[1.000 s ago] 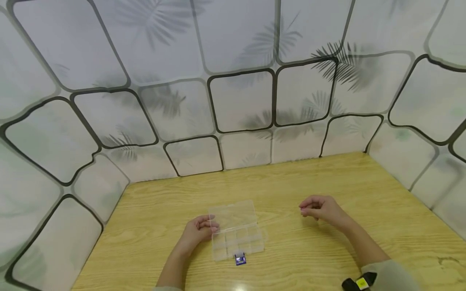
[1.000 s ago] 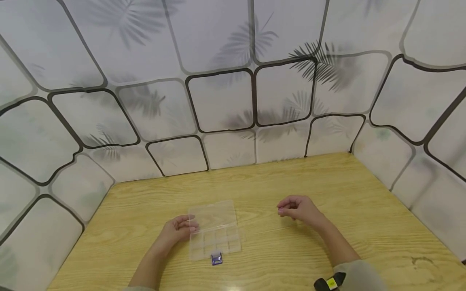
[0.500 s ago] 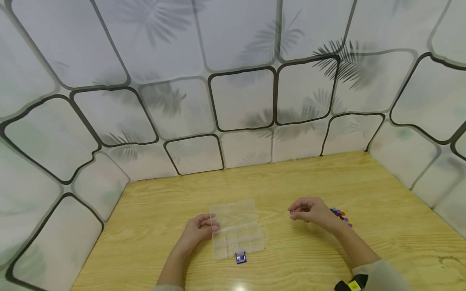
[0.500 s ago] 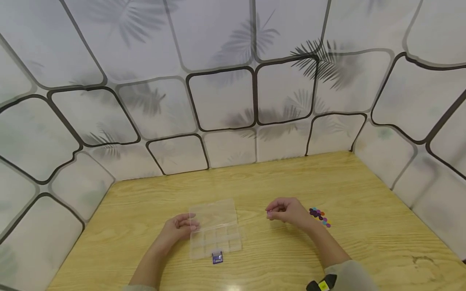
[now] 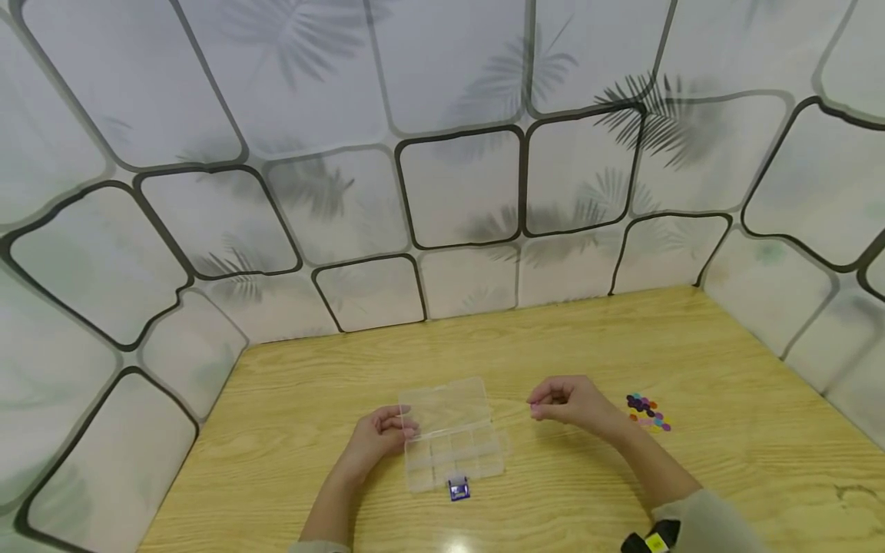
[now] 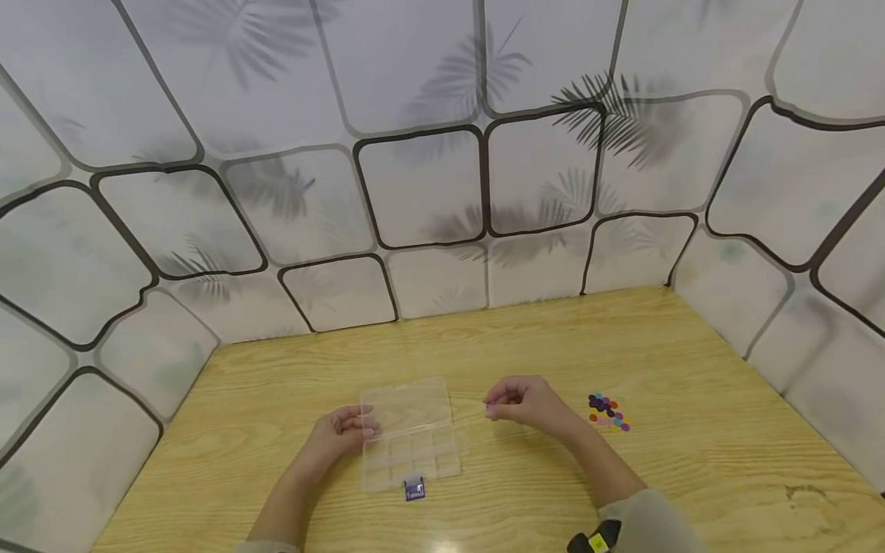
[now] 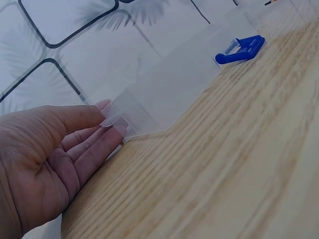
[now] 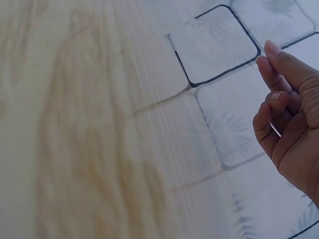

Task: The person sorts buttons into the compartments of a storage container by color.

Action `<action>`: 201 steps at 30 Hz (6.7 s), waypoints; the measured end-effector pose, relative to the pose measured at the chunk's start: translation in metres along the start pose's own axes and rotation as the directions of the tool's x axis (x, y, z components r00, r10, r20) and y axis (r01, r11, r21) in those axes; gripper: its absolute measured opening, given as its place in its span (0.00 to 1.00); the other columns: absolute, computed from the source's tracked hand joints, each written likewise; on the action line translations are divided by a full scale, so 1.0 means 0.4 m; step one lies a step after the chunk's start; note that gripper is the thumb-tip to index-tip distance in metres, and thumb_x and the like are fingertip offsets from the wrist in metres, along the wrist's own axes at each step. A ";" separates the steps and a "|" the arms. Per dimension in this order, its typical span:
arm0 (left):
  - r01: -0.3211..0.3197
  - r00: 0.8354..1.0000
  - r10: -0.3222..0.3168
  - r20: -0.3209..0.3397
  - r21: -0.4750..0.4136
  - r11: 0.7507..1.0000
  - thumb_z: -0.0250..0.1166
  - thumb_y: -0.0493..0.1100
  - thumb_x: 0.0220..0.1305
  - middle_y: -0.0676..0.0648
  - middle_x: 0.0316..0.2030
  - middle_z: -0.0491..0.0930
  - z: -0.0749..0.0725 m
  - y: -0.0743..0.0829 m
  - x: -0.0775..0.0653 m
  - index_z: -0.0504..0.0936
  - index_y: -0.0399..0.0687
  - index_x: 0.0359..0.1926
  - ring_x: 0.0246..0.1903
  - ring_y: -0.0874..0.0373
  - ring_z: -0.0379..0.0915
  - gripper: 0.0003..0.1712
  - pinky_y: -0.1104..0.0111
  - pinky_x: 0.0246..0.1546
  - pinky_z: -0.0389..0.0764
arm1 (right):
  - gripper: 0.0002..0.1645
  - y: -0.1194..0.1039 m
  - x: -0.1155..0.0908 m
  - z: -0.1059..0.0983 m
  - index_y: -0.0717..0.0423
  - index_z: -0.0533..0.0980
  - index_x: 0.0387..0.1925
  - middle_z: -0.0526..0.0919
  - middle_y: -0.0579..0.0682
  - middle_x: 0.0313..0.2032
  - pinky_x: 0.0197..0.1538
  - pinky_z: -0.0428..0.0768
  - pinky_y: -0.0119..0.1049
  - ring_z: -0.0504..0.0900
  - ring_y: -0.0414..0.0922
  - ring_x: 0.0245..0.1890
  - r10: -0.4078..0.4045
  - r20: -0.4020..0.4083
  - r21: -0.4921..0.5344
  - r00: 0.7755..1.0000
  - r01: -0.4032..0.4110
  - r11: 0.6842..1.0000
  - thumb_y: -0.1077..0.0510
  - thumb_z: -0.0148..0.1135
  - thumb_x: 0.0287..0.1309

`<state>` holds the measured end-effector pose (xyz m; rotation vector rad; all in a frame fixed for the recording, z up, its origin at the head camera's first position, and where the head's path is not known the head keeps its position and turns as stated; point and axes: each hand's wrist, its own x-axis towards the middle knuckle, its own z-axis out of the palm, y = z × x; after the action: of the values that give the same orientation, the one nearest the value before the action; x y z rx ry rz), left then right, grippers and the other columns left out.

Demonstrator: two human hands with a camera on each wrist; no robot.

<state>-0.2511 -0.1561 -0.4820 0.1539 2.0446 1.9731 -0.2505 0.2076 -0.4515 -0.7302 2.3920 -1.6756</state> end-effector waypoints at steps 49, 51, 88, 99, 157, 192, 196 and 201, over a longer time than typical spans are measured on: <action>-0.030 0.999 0.027 0.046 0.074 0.997 0.66 0.37 0.60 0.42 0.42 0.81 0.046 0.000 0.018 0.68 0.29 0.60 0.40 0.58 0.80 0.30 0.67 0.39 0.83 | 0.07 -0.079 0.120 0.226 0.58 0.81 0.34 0.83 0.44 0.27 0.27 0.75 0.25 0.75 0.32 0.25 -0.072 0.211 -0.129 0.975 0.101 0.987 0.58 0.68 0.53; -0.025 0.999 0.022 0.050 0.062 0.998 0.66 0.36 0.59 0.42 0.42 0.81 0.046 0.000 0.017 0.68 0.29 0.60 0.40 0.59 0.80 0.30 0.67 0.40 0.83 | 0.07 -0.078 0.119 0.231 0.58 0.81 0.34 0.83 0.43 0.27 0.29 0.76 0.25 0.75 0.32 0.26 -0.056 0.220 -0.130 0.974 0.086 0.988 0.58 0.68 0.54; -0.017 0.999 0.013 0.045 0.077 0.997 0.66 0.38 0.60 0.43 0.42 0.81 0.041 -0.007 0.011 0.68 0.30 0.60 0.40 0.58 0.80 0.30 0.67 0.40 0.83 | 0.15 -0.078 0.103 0.208 0.60 0.79 0.41 0.79 0.40 0.23 0.25 0.75 0.27 0.71 0.31 0.21 -0.049 0.174 -0.202 0.984 0.084 0.976 0.55 0.67 0.56; -0.014 0.999 0.010 0.052 0.078 0.997 0.67 0.39 0.59 0.45 0.41 0.81 0.037 -0.017 0.012 0.68 0.31 0.61 0.40 0.59 0.80 0.31 0.67 0.40 0.82 | 0.13 -0.056 0.067 0.173 0.59 0.81 0.41 0.76 0.43 0.19 0.20 0.69 0.26 0.66 0.32 0.17 -0.112 0.082 -0.155 0.990 0.124 0.980 0.54 0.65 0.58; -0.014 0.999 0.010 0.040 0.082 0.997 0.66 0.37 0.60 0.41 0.42 0.80 0.043 -0.013 0.012 0.68 0.30 0.61 0.40 0.60 0.79 0.30 0.69 0.43 0.82 | 0.19 0.063 -0.197 -0.172 0.75 0.74 0.44 0.80 0.53 0.21 0.19 0.75 0.38 0.71 0.40 0.15 0.169 -0.279 0.077 0.945 -0.153 0.985 0.58 0.58 0.64; -0.003 0.999 -0.002 0.047 0.108 0.994 0.66 0.39 0.60 0.42 0.42 0.80 0.041 -0.012 0.012 0.68 0.30 0.61 0.40 0.60 0.79 0.30 0.68 0.43 0.82 | 0.13 0.134 -0.313 -0.276 0.58 0.83 0.38 0.85 0.44 0.34 0.34 0.77 0.25 0.76 0.29 0.33 0.199 -0.362 -0.324 0.911 -0.323 0.889 0.53 0.68 0.54; 0.007 0.999 -0.011 0.042 0.102 0.995 0.66 0.39 0.60 0.42 0.42 0.80 0.040 -0.014 0.012 0.68 0.31 0.61 0.41 0.60 0.79 0.30 0.68 0.43 0.82 | 0.12 0.140 -0.312 -0.274 0.59 0.83 0.37 0.84 0.46 0.33 0.32 0.76 0.27 0.76 0.30 0.31 0.179 -0.360 -0.324 0.916 -0.302 0.896 0.55 0.68 0.54; 0.017 0.999 -0.021 0.042 0.101 0.995 0.66 0.39 0.60 0.42 0.42 0.79 0.042 -0.014 0.012 0.68 0.31 0.61 0.41 0.59 0.79 0.30 0.67 0.43 0.82 | 0.12 0.140 -0.314 -0.272 0.60 0.82 0.38 0.83 0.44 0.32 0.29 0.76 0.29 0.75 0.32 0.28 0.187 -0.354 -0.322 0.916 -0.307 0.896 0.56 0.68 0.54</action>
<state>-0.2502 -0.1390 -0.4883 0.1962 2.1111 1.8406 -0.1988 0.3722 -0.4826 -0.1757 2.9226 -1.3329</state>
